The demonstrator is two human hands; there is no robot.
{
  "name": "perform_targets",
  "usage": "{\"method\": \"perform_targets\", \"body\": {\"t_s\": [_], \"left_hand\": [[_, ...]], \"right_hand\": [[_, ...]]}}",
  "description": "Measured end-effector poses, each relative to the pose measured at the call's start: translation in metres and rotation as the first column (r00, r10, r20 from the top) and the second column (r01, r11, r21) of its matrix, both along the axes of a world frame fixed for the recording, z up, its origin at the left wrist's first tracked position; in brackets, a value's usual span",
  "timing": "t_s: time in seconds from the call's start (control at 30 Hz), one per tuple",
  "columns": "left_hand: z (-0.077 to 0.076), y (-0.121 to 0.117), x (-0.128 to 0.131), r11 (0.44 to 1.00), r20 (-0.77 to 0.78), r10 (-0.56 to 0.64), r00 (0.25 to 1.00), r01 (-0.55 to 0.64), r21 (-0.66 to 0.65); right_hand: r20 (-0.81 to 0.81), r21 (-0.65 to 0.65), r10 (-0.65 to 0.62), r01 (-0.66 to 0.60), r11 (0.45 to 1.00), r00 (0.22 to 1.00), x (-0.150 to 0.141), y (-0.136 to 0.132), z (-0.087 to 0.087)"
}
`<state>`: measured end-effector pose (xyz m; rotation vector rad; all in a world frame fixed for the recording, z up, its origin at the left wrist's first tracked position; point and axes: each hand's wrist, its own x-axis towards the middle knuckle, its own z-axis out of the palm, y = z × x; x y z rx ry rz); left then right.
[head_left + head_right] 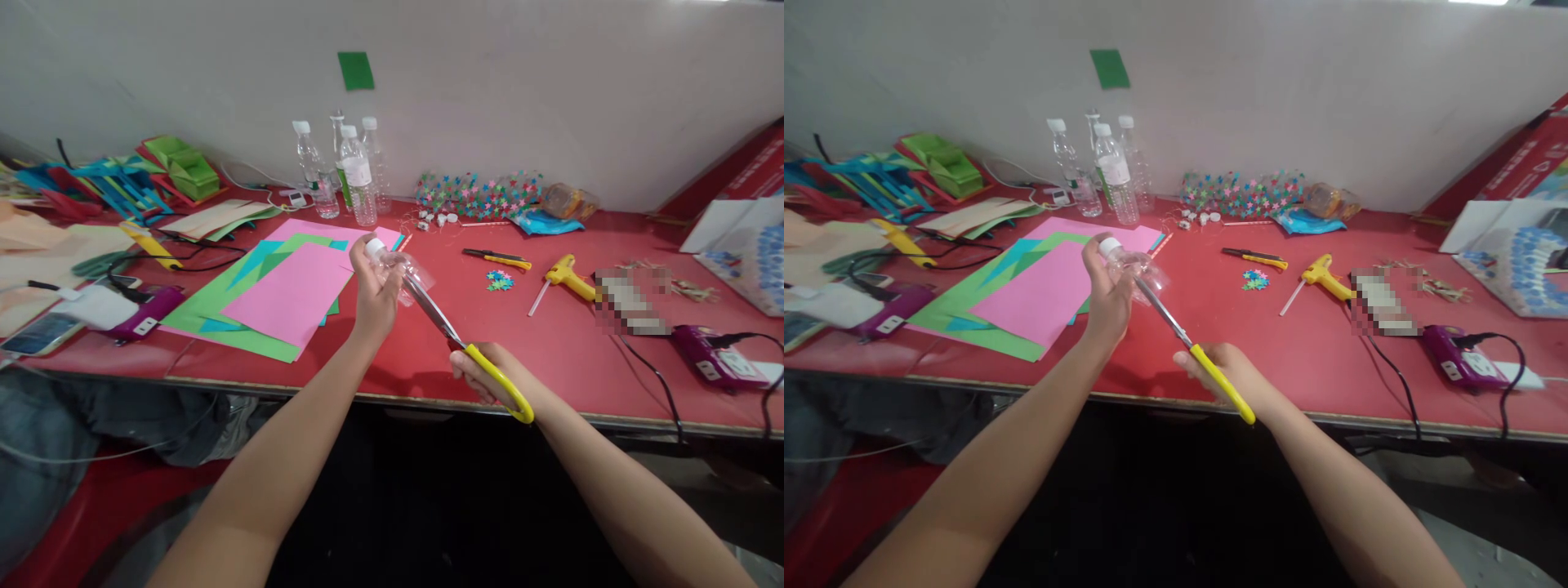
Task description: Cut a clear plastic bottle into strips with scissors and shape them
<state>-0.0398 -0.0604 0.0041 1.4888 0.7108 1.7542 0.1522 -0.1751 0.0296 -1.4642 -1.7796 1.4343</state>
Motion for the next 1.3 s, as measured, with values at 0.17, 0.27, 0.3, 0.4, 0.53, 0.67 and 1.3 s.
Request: {"method": "perform_targets", "body": {"t_s": [0.17,0.27,0.3,0.4,0.53,0.67,1.3], "left_hand": [[0.002,-0.002,0.001,1.000,-0.006,-0.002,1.000,0.002,0.016],[0.003,-0.002,0.001,1.000,-0.006,0.014,1.000,-0.014,0.018],[0.002,-0.002,0.001,1.000,-0.009,0.021,1.000,-0.021,0.021],[0.001,0.000,0.001,0.999,-0.020,0.038,0.999,-0.037,0.036],[0.000,0.002,-0.001,0.996,-0.033,0.083,0.996,-0.082,0.044],[0.000,0.004,-0.001,0.994,-0.035,0.087,0.996,-0.084,0.073],[-0.012,0.011,-0.002,0.985,-0.112,-0.035,0.993,0.054,0.163]], "right_hand": [[-0.012,0.011,-0.004,0.004,1.000,1.000,-0.001,0.000,-0.001],[-0.011,-0.009,-0.017,0.017,1.000,1.000,-0.001,0.000,-0.002],[-0.008,-0.017,-0.027,0.027,1.000,1.000,-0.002,-0.001,-0.002],[0.012,-0.020,-0.058,0.058,0.998,0.998,-0.003,-0.001,-0.003],[0.039,-0.059,-0.086,0.088,0.994,0.996,-0.004,0.001,-0.003],[0.052,-0.074,-0.120,0.123,0.990,0.991,-0.005,0.001,-0.002],[0.027,0.034,-0.114,0.113,0.993,0.993,-0.006,-0.001,-0.013]]}}
